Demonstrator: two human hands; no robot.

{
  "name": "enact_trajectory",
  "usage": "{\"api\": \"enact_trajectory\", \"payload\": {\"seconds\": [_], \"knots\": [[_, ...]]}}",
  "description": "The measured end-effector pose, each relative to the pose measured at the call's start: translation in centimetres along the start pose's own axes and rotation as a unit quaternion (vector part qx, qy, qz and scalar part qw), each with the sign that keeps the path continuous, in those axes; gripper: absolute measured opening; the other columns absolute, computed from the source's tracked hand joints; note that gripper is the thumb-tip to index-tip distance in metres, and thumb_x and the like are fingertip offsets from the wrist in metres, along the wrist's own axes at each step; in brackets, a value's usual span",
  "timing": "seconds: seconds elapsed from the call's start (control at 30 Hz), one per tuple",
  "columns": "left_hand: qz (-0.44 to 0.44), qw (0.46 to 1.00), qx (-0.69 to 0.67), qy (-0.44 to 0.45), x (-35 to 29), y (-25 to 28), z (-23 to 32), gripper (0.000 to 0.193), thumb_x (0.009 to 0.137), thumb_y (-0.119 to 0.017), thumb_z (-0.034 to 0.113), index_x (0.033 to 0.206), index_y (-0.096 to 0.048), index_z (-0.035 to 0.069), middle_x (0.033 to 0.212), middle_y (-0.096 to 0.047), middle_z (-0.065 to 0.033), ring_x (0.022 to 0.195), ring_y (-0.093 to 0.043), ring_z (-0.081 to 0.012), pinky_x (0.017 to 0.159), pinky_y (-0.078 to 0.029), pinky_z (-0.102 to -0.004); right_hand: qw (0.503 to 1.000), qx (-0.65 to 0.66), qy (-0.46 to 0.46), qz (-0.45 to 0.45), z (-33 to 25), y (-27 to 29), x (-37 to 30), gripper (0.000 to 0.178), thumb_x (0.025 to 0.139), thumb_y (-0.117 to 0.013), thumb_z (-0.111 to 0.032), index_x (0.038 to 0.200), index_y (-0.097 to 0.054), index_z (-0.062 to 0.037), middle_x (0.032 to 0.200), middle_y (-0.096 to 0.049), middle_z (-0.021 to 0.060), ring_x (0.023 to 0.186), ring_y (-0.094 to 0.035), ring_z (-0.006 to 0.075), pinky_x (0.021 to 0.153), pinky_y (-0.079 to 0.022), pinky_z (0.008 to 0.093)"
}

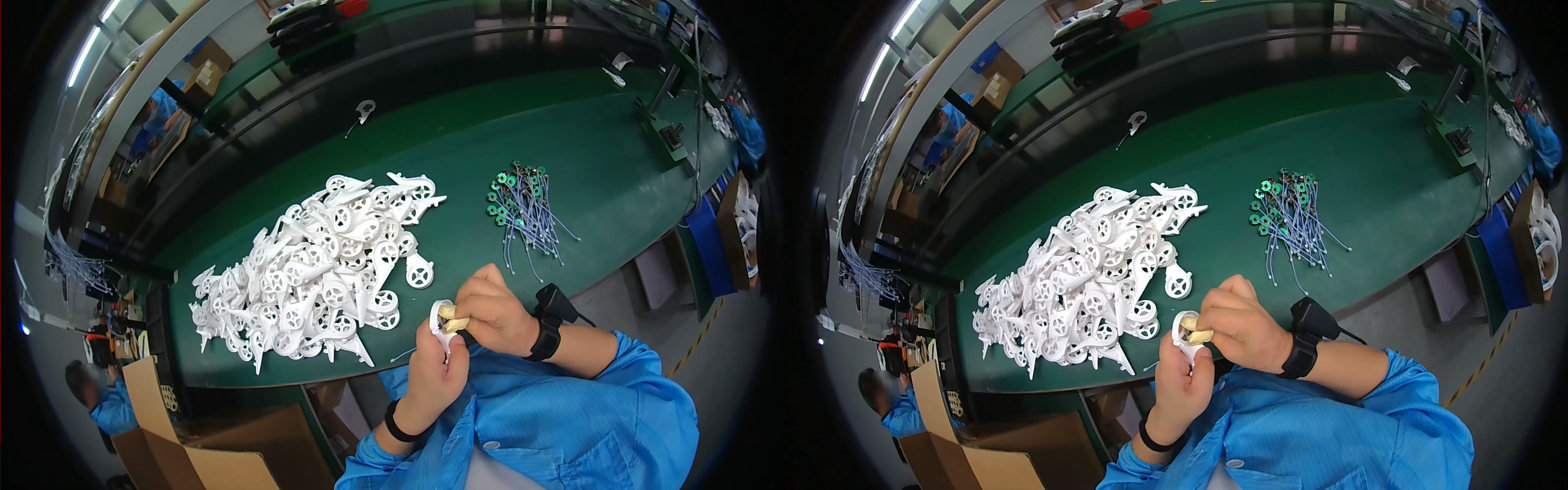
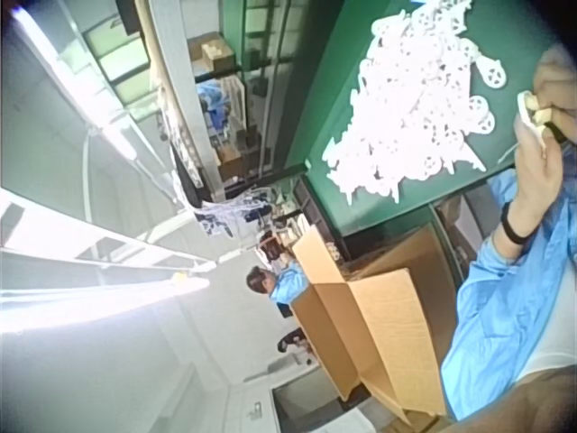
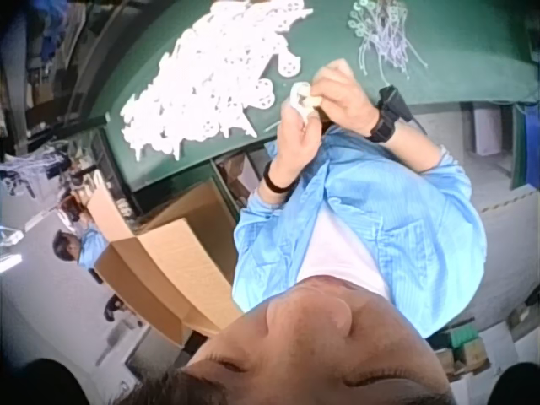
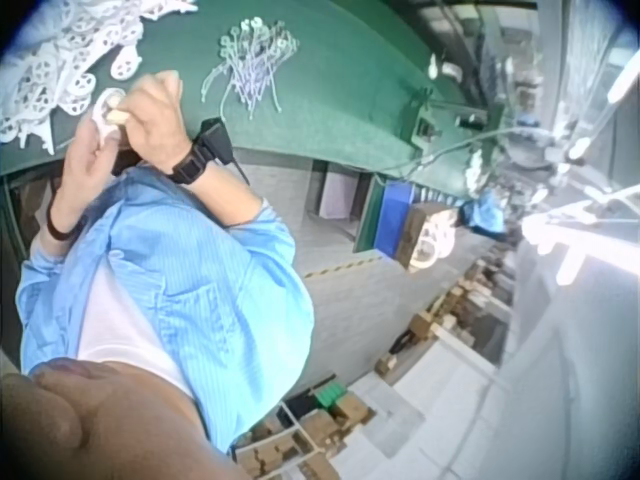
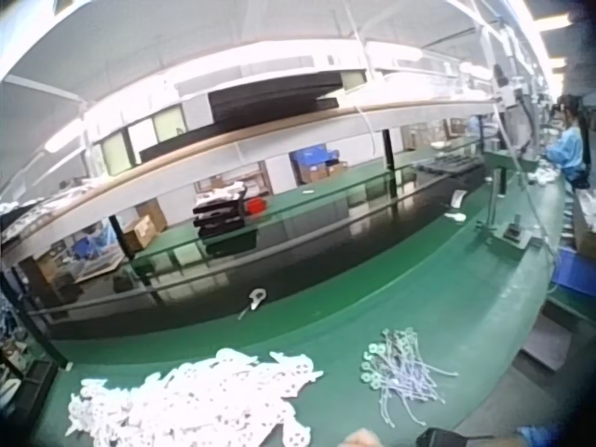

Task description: Assembling small electronic components by inserting wired connectors into white plastic housings.

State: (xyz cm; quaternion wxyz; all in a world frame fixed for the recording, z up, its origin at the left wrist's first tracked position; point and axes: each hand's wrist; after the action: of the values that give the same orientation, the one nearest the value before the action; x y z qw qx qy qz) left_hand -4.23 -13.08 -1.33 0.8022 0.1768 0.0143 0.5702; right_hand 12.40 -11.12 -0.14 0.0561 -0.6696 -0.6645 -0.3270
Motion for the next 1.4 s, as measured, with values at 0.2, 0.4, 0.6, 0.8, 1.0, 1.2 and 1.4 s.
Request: {"api": "enact_trajectory", "payload": {"seconds": [0.2, 0.4, 0.6, 0.8, 1.0, 1.2, 1.4], "knots": [[-0.033, 0.99, -0.132, 0.048, 0.4, 0.2, 0.6, 0.041, 0.091, -0.05, 0.002, 0.128, -0.035, -0.005, 0.088, -0.058, -0.0105, 0.055, -0.05, -0.0104, 0.049, -0.041, -0.0236, 0.991, -0.078, 0.052, -0.092, -1.0, 2.0, 1.7, 0.02, 0.069, -0.064, 0.001, 0.086, -0.064, -0.01, 0.088, -0.055, -0.0001, 0.085, -0.047, 0.0232, 0.08, -0.033, 0.0344], [-0.035, 0.9, -0.405, 0.158, 0.8, 0.3, 2.3, 0.033, 0.095, -0.042, -0.001, 0.127, -0.033, -0.001, 0.088, -0.052, -0.0087, 0.049, -0.042, -0.0068, 0.041, -0.037, -0.0222, 0.989, -0.137, 0.037, -0.04, -3.2, 2.3, 2.0, 0.024, 0.07, -0.067, -0.004, 0.093, -0.063, -0.0078, 0.09, -0.057, 0.0026, 0.088, -0.051, 0.0225, 0.079, -0.034, 0.035], [-0.015, 0.89, -0.433, 0.139, 0.8, 0.1, 2.3, 0.032, 0.096, -0.042, 0.0, 0.126, -0.031, 0.001, 0.084, -0.051, -0.0075, 0.048, -0.041, -0.0068, 0.04, -0.037, -0.022, 0.994, -0.099, 0.014, -0.039, -3.7, 2.4, 1.7, 0.024, 0.075, -0.07, -0.012, 0.096, -0.062, -0.0064, 0.091, -0.057, 0.0042, 0.086, -0.052, 0.023, 0.078, -0.035, 0.0342], [0.003, 0.902, -0.407, 0.144, 0.8, -0.5, 2.6, 0.031, 0.096, -0.042, 0.001, 0.126, -0.032, 0.0, 0.08, -0.051, -0.0062, 0.05, -0.042, -0.0058, 0.041, -0.038, -0.0212, 0.995, -0.096, -0.003, -0.035, -3.8, 2.2, 1.5, 0.023, 0.076, -0.07, -0.012, 0.096, -0.063, -0.006, 0.092, -0.058, 0.0048, 0.086, -0.053, 0.0232, 0.077, -0.036, 0.0345], [0.019, 0.949, -0.3, 0.093, 0.1, -1.0, 2.0, 0.034, 0.096, -0.043, 0.001, 0.129, -0.036, -0.003, 0.083, -0.056, -0.0054, 0.053, -0.048, -0.0053, 0.045, -0.04, -0.0196, 0.99, -0.141, -0.003, -0.01, -4.1, 1.1, 1.1, 0.022, 0.073, -0.064, -0.003, 0.094, -0.062, -0.0058, 0.091, -0.059, 0.0053, 0.085, -0.054, 0.0245, 0.076, -0.038, 0.0354], [0.049, 0.997, -0.035, -0.048, 0.1, -0.9, 0.8, 0.042, 0.092, -0.05, 0.003, 0.131, -0.038, -0.008, 0.092, -0.065, -0.0148, 0.067, -0.064, -0.0163, 0.058, -0.051, -0.0264, 0.997, -0.076, -0.029, -0.019, -3.1, 1.0, 0.7, 0.017, 0.072, -0.059, 0.004, 0.087, -0.059, -0.0042, 0.088, -0.059, 0.007, 0.084, -0.055, 0.0271, 0.075, -0.039, 0.036], [0.022, 0.996, 0.053, -0.063, 0.4, -0.4, 1.4, 0.048, 0.087, -0.053, 0.003, 0.13, -0.036, -0.011, 0.092, -0.065, -0.0219, 0.07, -0.068, -0.0254, 0.059, -0.053, -0.0325, 0.998, 0.049, -0.03, -0.04, -1.5, 1.2, 0.9, 0.016, 0.073, -0.059, 0.007, 0.085, -0.062, -0.0022, 0.084, -0.061, 0.0096, 0.075, -0.056, 0.0292, 0.072, -0.044, 0.0367]]}}
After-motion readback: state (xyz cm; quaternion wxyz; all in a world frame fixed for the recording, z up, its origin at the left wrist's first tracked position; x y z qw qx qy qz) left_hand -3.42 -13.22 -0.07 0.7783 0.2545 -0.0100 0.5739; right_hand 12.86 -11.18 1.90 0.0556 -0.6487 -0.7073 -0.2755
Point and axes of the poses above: each hand's wrist, its own x-axis towards the middle knuckle, its own y-axis out of the back of the hand, z = x × y
